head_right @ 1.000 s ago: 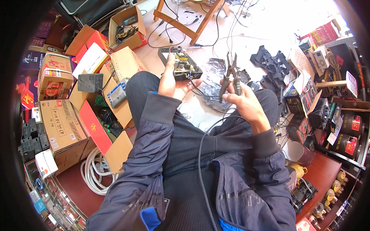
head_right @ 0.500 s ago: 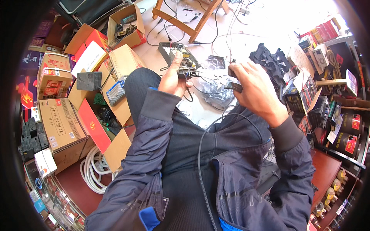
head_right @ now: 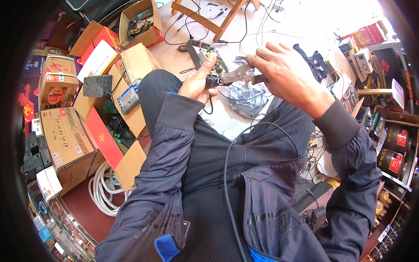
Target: The person sits on the floor and works on an open electronics device, using pliers to strip and adjust wires connected to the circuit board. The person repeatedly manipulates the wires and components within the device's casing.
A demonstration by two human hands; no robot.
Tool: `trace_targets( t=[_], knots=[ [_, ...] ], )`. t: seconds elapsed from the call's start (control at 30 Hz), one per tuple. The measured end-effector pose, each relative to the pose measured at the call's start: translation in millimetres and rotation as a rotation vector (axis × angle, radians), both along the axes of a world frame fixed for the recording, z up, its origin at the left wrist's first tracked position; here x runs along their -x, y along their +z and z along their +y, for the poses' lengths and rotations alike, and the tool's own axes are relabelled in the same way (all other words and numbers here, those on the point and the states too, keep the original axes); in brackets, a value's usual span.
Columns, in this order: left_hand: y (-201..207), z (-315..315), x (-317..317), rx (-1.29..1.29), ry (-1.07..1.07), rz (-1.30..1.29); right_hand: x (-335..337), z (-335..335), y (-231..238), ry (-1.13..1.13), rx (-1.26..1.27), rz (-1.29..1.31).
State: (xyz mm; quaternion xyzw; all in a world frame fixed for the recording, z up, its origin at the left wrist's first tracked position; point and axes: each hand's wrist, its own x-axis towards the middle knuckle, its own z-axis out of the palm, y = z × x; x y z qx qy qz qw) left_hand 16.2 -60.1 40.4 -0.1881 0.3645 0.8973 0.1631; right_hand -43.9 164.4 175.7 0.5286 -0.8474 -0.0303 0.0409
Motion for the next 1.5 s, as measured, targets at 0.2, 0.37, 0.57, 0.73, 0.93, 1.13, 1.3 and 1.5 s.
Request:
trace_targets(
  t=[0.2, 0.37, 0.57, 0.73, 0.93, 1.13, 1.3, 1.5],
  knots=[
    [-0.7, -0.1, 1.0, 0.052, -0.017, 0.027, 2.5, -3.7, -2.4, 0.013, -0.021, -0.014],
    [-8.1, 0.2, 0.8, 0.084, -0.042, 0.077, 5.1, -2.8, -3.2, 0.013, -0.037, -0.045],
    [-11.3, -0.3, 1.8, 0.061, -0.048, 0.105, 7.0, -2.6, -1.6, 0.016, -0.023, -0.079],
    [-11.2, 0.7, 1.6, 0.09, -0.024, 0.076, 6.6, -2.7, -3.6, 0.021, -0.014, -0.066],
    [-11.9, -0.5, 1.8, 0.075, -0.053, 0.064, 5.7, -2.8, -3.2, -0.004, -0.029, -0.085],
    [-10.8, 0.8, 2.5, 0.076, -0.041, 0.046, 6.1, -2.1, -2.0, 0.024, -0.021, -0.061],
    [-9.7, 1.0, 1.2, 0.089, -0.039, 0.047, 5.8, -1.8, -2.9, 0.02, -0.021, -0.059],
    [-10.2, 0.6, 1.1, 0.086, -0.056, 0.067, 5.8, -1.8, -2.1, 0.009, -0.04, -0.057]
  ],
)
